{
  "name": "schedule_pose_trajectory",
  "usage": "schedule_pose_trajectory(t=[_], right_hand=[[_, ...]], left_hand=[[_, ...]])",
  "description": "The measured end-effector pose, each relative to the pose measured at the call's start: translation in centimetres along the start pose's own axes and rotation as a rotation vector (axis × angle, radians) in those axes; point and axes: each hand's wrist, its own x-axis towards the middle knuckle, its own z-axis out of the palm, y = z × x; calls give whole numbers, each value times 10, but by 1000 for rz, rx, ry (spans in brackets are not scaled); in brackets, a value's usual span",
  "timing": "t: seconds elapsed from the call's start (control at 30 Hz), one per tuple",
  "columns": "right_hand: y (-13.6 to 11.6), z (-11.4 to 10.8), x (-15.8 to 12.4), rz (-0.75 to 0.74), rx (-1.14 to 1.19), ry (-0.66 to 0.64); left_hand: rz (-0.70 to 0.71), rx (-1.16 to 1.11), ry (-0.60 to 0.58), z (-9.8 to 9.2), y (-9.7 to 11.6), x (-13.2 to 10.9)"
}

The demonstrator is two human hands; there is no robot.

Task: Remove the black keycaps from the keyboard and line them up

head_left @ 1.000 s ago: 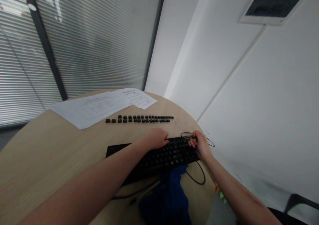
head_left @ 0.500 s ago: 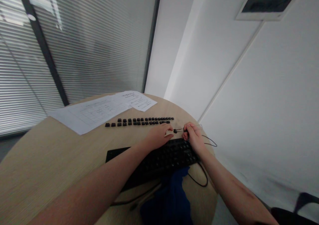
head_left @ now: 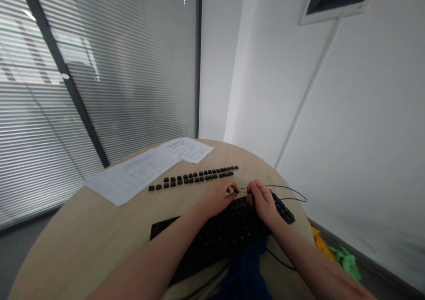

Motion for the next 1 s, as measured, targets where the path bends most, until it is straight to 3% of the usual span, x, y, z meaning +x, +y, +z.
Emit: schedule_pose_trajectory(t=[0.47,0.77,1.0], right_hand=[[-9,-8,3,-192,-350,-97],[-11,-8,3,-230,-362,-34],[-13,-13,6,-211,-385,102]], left_hand=[[-65,80,88,-6,6,-1],[-26,120,166,-7,10,-2],[-23,140,178,-7,9,-2]])
